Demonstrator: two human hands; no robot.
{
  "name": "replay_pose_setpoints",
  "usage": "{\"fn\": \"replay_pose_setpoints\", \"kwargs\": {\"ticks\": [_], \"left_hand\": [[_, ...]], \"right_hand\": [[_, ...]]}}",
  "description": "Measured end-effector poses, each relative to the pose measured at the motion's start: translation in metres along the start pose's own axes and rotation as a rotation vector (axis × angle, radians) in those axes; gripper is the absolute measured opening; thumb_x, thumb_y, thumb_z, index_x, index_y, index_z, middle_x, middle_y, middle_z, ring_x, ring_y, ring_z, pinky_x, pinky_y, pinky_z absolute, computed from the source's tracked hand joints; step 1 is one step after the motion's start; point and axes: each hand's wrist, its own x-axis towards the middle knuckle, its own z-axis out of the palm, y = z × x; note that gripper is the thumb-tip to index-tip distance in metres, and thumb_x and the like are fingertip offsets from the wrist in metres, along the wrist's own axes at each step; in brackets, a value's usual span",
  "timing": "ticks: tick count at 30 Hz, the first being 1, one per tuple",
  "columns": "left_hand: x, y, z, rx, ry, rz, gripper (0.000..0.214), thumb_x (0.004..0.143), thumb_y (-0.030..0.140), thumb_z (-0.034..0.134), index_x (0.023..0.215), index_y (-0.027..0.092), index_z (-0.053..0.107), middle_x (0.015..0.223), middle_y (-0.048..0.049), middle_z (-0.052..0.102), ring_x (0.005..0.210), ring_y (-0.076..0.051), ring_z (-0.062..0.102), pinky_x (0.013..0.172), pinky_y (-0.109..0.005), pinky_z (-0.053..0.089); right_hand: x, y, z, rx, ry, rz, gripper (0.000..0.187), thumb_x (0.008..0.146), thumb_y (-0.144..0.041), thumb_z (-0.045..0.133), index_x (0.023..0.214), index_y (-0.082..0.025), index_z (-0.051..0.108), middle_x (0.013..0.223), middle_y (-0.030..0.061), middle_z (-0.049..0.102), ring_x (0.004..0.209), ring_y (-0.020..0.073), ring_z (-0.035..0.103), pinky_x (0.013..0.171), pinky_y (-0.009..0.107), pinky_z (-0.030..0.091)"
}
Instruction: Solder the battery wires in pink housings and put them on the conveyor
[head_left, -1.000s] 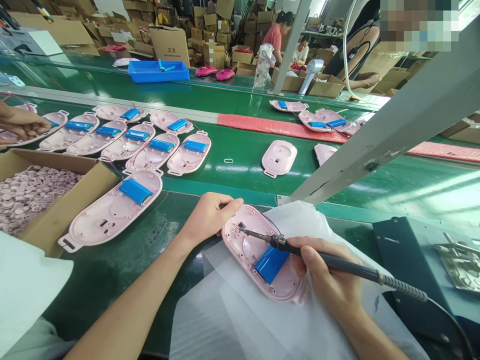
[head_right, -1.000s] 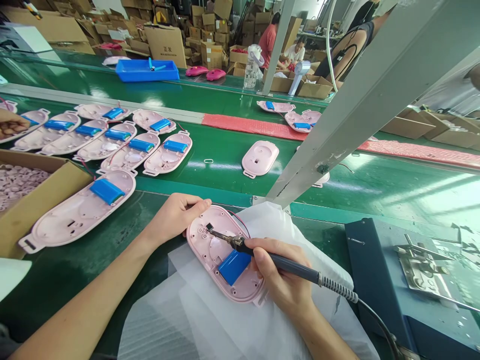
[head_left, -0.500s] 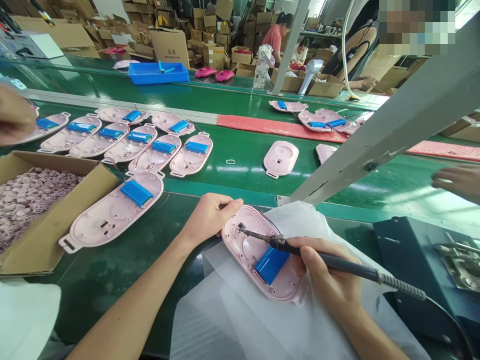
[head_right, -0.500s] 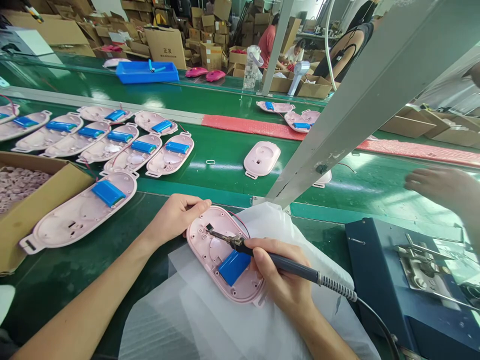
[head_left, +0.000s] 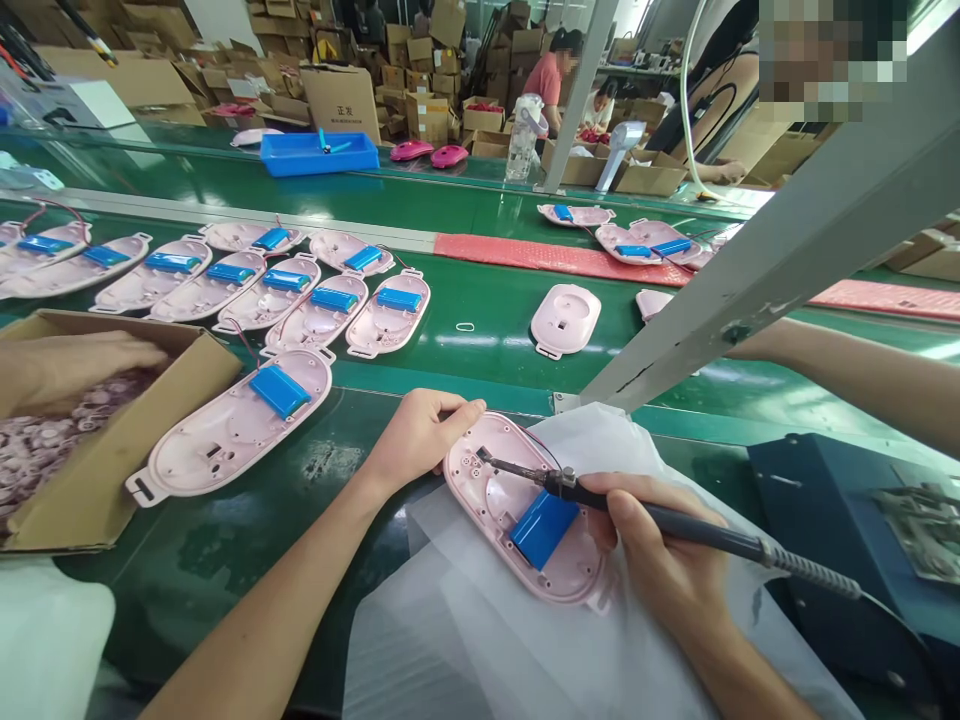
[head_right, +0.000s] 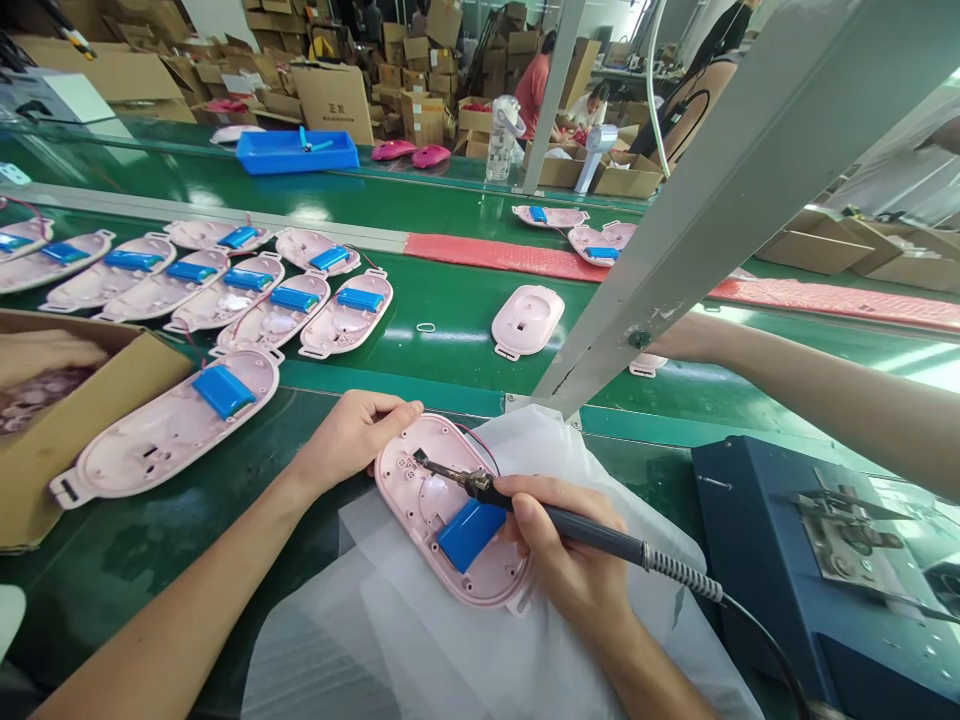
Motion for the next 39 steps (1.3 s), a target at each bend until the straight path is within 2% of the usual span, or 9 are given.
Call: {"fn": "replay_pose_setpoints", "kwargs": {"ticks": [8, 14, 16, 19, 23, 26, 30, 34, 39], "left_hand": [[0.0, 0.001, -0.008, -0.017, -0.048, 0.024, 0.054, 0.095, 0.052, 0.062, 0.059, 0.019, 0.038, 0.058, 0.0057, 0.034, 0.054, -0.008, 0.031, 0.05, -0.023, 0.022], [-0.004, 0.01, -0.026, -0.054, -0.296, -0.088, 0.041, 0.093, 0.051, 0.064, 0.071, 0.017, 0.059, 0.059, 0.0032, 0.052, 0.051, -0.01, 0.045, 0.048, -0.021, 0.034], [-0.006, 0.011, -0.033, -0.074, -0.285, -0.082, 0.042, 0.093, 0.052, 0.064, 0.072, 0.016, 0.061, 0.059, 0.003, 0.053, 0.051, -0.01, 0.047, 0.048, -0.021, 0.036], [-0.007, 0.008, -0.044, -0.078, -0.104, 0.009, 0.045, 0.093, 0.055, 0.064, 0.07, 0.016, 0.059, 0.061, 0.0034, 0.052, 0.054, -0.01, 0.049, 0.052, -0.02, 0.039], [-0.008, 0.006, -0.056, 0.045, 0.31, 0.116, 0.047, 0.095, 0.058, 0.06, 0.072, 0.017, 0.061, 0.059, 0.0027, 0.054, 0.057, -0.012, 0.053, 0.056, -0.021, 0.042], [-0.008, 0.008, -0.053, 0.224, 0.601, 0.16, 0.043, 0.099, 0.053, 0.053, 0.083, 0.016, 0.07, 0.063, -0.0009, 0.061, 0.063, -0.017, 0.061, 0.061, -0.025, 0.049], [0.004, 0.006, -0.032, 0.455, 0.787, 0.315, 0.039, 0.105, 0.037, 0.044, 0.113, 0.016, 0.076, 0.11, -0.0148, 0.08, 0.104, -0.026, 0.075, 0.096, -0.036, 0.059], [0.029, 0.004, -0.012, 0.779, 0.643, 0.374, 0.042, 0.106, 0.02, 0.041, 0.129, 0.018, 0.075, 0.14, -0.0169, 0.071, 0.131, -0.029, 0.067, 0.118, -0.044, 0.05], [0.065, 0.02, 0.003, 1.019, 0.345, 0.285, 0.047, 0.1, 0.007, 0.046, 0.135, 0.024, 0.074, 0.152, -0.0136, 0.061, 0.135, -0.03, 0.064, 0.117, -0.047, 0.052]], "right_hand": [[0.001, 0.0, -0.003, 0.109, 0.043, 0.046, 0.019, 0.097, -0.032, 0.072, 0.088, -0.02, 0.085, 0.05, -0.0022, 0.066, 0.038, 0.0116, 0.059, 0.037, 0.021, 0.048], [0.005, -0.001, -0.008, 0.292, 0.104, 0.109, 0.025, 0.097, -0.043, 0.075, 0.09, -0.021, 0.085, 0.049, -0.0012, 0.065, 0.039, 0.0123, 0.056, 0.038, 0.022, 0.044], [0.006, 0.001, -0.009, 0.357, 0.099, 0.128, 0.027, 0.096, -0.045, 0.076, 0.09, -0.021, 0.085, 0.049, -0.0013, 0.063, 0.039, 0.0123, 0.056, 0.038, 0.022, 0.043], [0.005, 0.007, -0.011, 0.46, 0.066, 0.181, 0.031, 0.097, -0.048, 0.074, 0.091, -0.02, 0.085, 0.047, -0.0014, 0.061, 0.038, 0.012, 0.054, 0.036, 0.021, 0.041], [0.004, 0.017, -0.011, 0.598, 0.04, 0.268, 0.033, 0.096, -0.05, 0.074, 0.092, -0.019, 0.082, 0.045, -0.0028, 0.055, 0.035, 0.0113, 0.049, 0.033, 0.02, 0.037], [0.005, 0.02, -0.007, 0.643, 0.039, 0.313, 0.038, 0.092, -0.055, 0.076, 0.091, -0.018, 0.08, 0.044, -0.004, 0.051, 0.035, 0.0103, 0.044, 0.032, 0.02, 0.035], [0.009, 0.014, 0.0, 0.693, 0.025, 0.352, 0.05, 0.083, -0.066, 0.08, 0.081, -0.016, 0.076, 0.041, -0.0054, 0.046, 0.033, 0.0082, 0.037, 0.032, 0.019, 0.032], [0.014, 0.002, -0.002, 0.776, 0.012, 0.368, 0.055, 0.078, -0.071, 0.081, 0.077, -0.017, 0.074, 0.041, -0.0056, 0.045, 0.034, 0.0068, 0.033, 0.031, 0.019, 0.029], [0.018, 0.001, -0.009, 0.826, 0.009, 0.326, 0.055, 0.075, -0.072, 0.083, 0.074, -0.018, 0.072, 0.04, -0.0062, 0.043, 0.035, 0.0064, 0.032, 0.032, 0.017, 0.03]]}}
